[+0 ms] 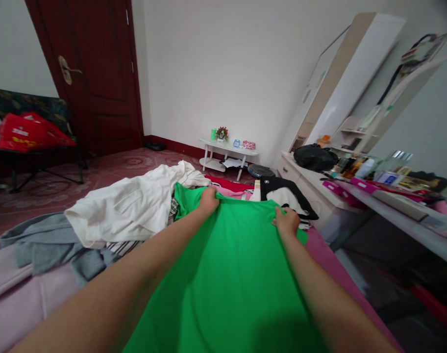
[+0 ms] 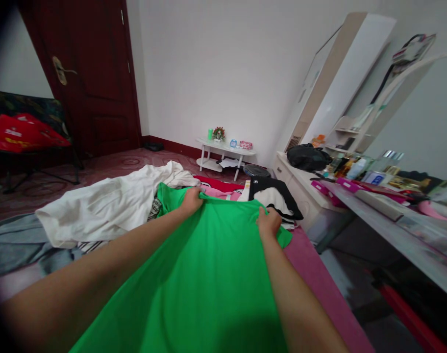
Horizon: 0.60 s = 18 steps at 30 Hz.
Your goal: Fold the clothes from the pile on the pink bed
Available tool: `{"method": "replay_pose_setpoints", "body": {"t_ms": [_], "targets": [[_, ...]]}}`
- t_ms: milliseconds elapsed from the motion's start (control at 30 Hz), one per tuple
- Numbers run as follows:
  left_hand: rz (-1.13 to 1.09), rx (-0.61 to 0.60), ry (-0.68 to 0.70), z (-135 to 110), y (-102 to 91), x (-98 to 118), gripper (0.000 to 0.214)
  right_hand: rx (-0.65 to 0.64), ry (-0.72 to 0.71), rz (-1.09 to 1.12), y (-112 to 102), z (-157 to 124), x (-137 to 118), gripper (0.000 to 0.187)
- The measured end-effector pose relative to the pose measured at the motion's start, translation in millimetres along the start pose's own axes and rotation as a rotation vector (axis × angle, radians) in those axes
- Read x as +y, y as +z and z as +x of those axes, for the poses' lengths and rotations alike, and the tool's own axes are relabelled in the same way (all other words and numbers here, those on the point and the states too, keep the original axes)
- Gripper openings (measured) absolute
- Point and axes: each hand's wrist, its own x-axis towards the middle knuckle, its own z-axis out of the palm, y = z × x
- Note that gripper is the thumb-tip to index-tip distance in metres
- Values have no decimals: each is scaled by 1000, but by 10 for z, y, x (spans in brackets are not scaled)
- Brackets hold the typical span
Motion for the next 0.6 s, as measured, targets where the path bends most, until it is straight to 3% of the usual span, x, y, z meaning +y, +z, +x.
{"method": "replay_pose_setpoints", "body": {"t_ms": [67,200,333,467,600], "targets": [[-21,59,47,103,-84,73,18,7,-21,13,-75,163,-70,36],[-43,90,155,259,-192,192,28,-8,-126,67,-134,379,-261,37],[-37,-14,265,135,-191,156,72,-138,-320,147,-144,206,-306,73],[-10,-226,373,-391,-259,-66,84,-399,-487,94,-286,-327,-41,72],[71,-389,537,-1254,-532,-379,75,-434,-497,-36,-690,-968,414,64]]}}
